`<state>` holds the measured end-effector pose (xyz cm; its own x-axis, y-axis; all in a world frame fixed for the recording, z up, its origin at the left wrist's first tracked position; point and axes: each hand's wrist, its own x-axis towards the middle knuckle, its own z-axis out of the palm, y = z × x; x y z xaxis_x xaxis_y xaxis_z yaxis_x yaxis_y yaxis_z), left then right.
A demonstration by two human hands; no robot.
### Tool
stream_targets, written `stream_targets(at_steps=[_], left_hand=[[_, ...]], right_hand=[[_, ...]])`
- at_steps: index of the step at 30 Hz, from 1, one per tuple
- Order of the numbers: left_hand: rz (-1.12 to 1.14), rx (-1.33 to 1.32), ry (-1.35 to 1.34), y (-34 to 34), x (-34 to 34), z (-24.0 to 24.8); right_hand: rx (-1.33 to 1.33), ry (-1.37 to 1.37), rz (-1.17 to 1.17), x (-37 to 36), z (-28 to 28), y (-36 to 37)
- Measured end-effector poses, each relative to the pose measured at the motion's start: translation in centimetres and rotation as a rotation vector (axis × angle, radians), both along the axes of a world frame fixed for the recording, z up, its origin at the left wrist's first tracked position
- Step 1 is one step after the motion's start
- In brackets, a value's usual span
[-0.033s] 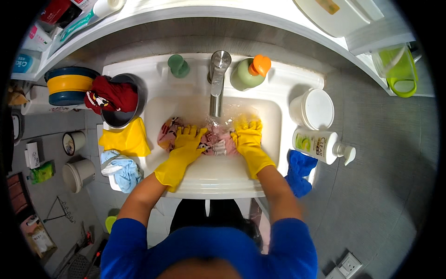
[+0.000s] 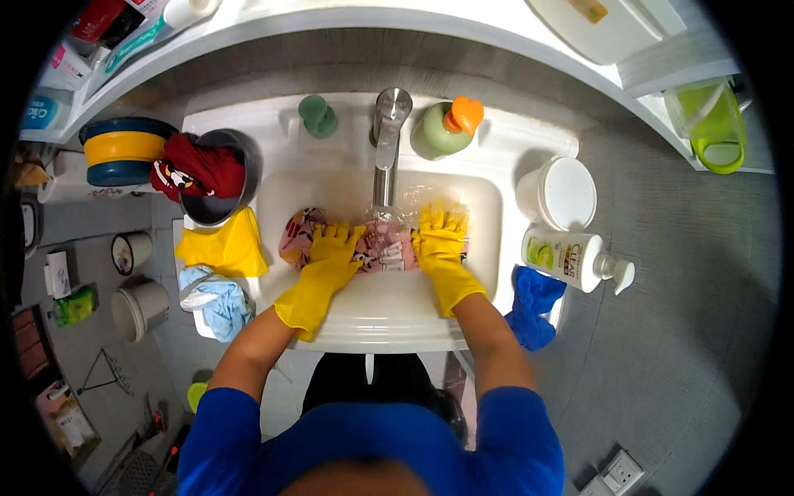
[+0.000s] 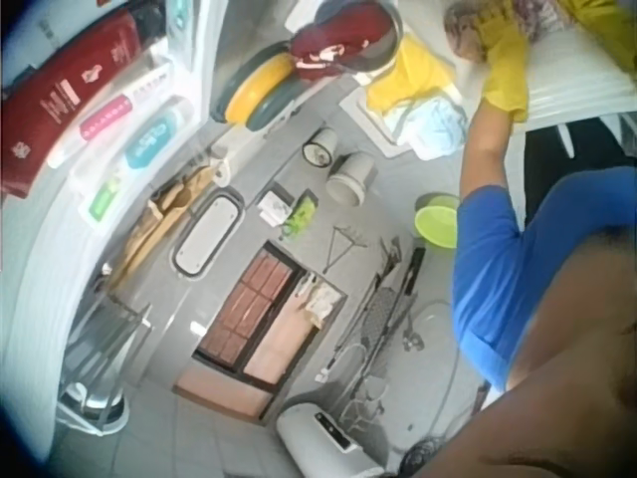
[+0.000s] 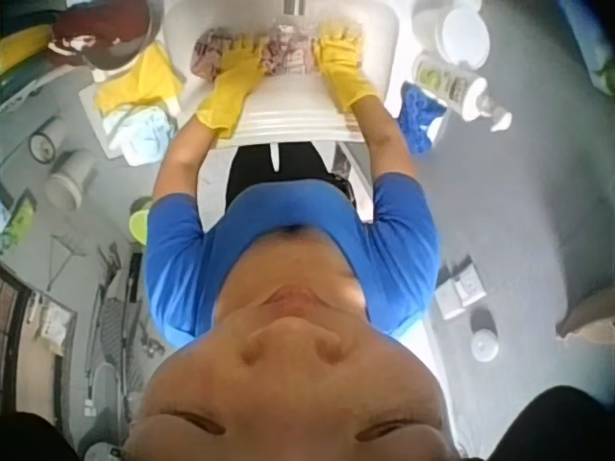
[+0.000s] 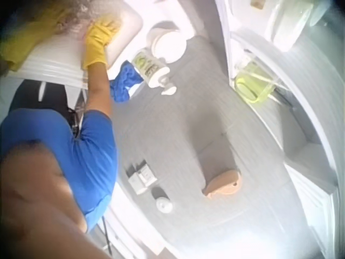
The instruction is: The person hand washes several pieces of clothing in a bathroom sink. They start with a red garment, scrubbing it with soap and rinsing it under running water. They then wash a pink patterned cloth and a light blue cloth using the same method, wringing out each item before moving to the next.
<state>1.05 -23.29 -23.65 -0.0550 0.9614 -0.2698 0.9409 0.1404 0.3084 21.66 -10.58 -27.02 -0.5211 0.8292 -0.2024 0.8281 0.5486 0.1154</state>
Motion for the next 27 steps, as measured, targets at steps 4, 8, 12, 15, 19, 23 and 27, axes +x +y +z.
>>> stream_targets(at_steps=[4,8,12,15,19,23,27], left_hand=[[0.04,0.115,0.011,-0.9,-0.6,-0.9],[0.522,-0.357,-0.986,-1.1,1.9,7.3],[1.341,-0.885,-2.298,-1.9,5.5,6.2],[1.53,-0.789,-2.574,-0.1,8.8,4.9],[1.115,0.21,-2.791,3.9,11.7,1.4],[0.726,0.808,-1.401,4.5,5.2,-5.6],[0.927,0.771,-2.05,4.1,-0.9,7.4]], right_hand=[[-0.444,0.23,0.189,-0.5,3.4,-0.1],[-0.7,0.45,-0.904,-0.1,2.8,1.4],[-0.921,0.925,-1.006,-0.9,12.8,-0.6],[-1.037,1.229,-1.0,-1.0,23.4,-2.0],[-1.083,1.565,-0.894,-0.6,31.3,-4.0],[-0.958,1.395,-0.76,1.3,30.6,-2.4],[-0.587,1.02,-0.963,6.0,15.9,-0.8]])
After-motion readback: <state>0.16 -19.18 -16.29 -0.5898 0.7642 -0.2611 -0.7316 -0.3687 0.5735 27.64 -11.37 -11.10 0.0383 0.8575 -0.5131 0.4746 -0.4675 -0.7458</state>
